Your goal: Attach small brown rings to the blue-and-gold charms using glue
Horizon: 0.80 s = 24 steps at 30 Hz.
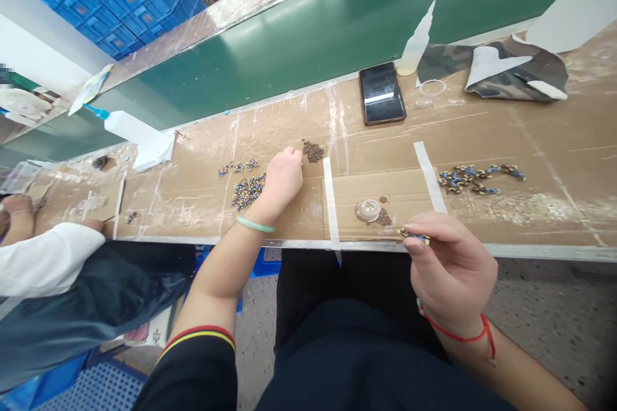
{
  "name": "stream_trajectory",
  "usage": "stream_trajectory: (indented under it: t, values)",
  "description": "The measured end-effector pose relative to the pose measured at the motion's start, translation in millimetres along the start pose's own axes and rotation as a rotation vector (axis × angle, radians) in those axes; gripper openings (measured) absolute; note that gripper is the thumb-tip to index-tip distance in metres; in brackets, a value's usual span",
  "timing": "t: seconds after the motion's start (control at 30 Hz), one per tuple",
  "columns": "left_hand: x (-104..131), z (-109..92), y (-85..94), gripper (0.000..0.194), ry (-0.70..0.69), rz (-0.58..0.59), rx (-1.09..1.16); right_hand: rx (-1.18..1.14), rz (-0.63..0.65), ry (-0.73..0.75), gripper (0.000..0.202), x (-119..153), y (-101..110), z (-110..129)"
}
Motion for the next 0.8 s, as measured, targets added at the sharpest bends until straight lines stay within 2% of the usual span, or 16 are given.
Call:
stream_trajectory:
  t: [0.07,0.13,0.27,0.37,0.43,0.53,0.6,0.67,0.73,0.8]
  values:
    - [20.1,-6.7,4.1,0.025,-0.025,-0.041,0.118,-0.032,-0.006,0.045,0.012,-2.0,-4.3,3.2]
    - [48.2,-23.8,3.7,0.023,-0.118,-0.074,0.382,-0.085,-0.025,0.071,0.014,-5.5,-11.9,6.6]
    - [111.8,-79.2,-9.9,0.014,-0.399,-0.030,0.919,-0.147,-0.130,0.059,0.009,-13.8,-28.8,14.7]
    - [139.9,-109.9,-19.4,0.015,-0.460,-0.135,1.077,-0.164,-0.216,0.004,0.006,-15.2,-34.2,19.6]
    - [144.3,-119.0,-24.6,0.021,-0.406,-0.148,1.165,-0.173,-0.260,-0.044,0.006,-12.9,-33.5,20.6]
    - [139.4,-121.9,-32.8,0.039,-0.203,0.015,1.365,-0.128,-0.292,-0.084,0.007,-8.6,-30.8,19.4]
    - [136.3,-121.2,-34.3,0.044,-0.104,0.064,1.448,-0.086,-0.292,-0.087,0.007,-8.3,-30.6,18.0]
    - [135.7,-120.1,-30.1,0.041,-0.113,0.003,1.408,-0.057,-0.294,-0.062,0.007,-10.8,-31.8,17.7]
    - [137.1,-119.0,-21.6,0.032,-0.199,-0.078,1.279,-0.043,-0.297,0.006,0.007,-15.0,-33.6,20.1]
    - [138.6,-117.1,-11.9,0.025,-0.315,-0.090,1.154,-0.041,-0.268,0.064,0.006,-19.0,-35.7,24.4]
Point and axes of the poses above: each hand's wrist, its own x-axis away from the middle knuckle, its own y-axis out of the back of the hand, z = x × y, the point moved 2 cm from there along -x, towards the middle knuckle, and after that the axes turned 5 degrees about x, right-handed, at the moved point
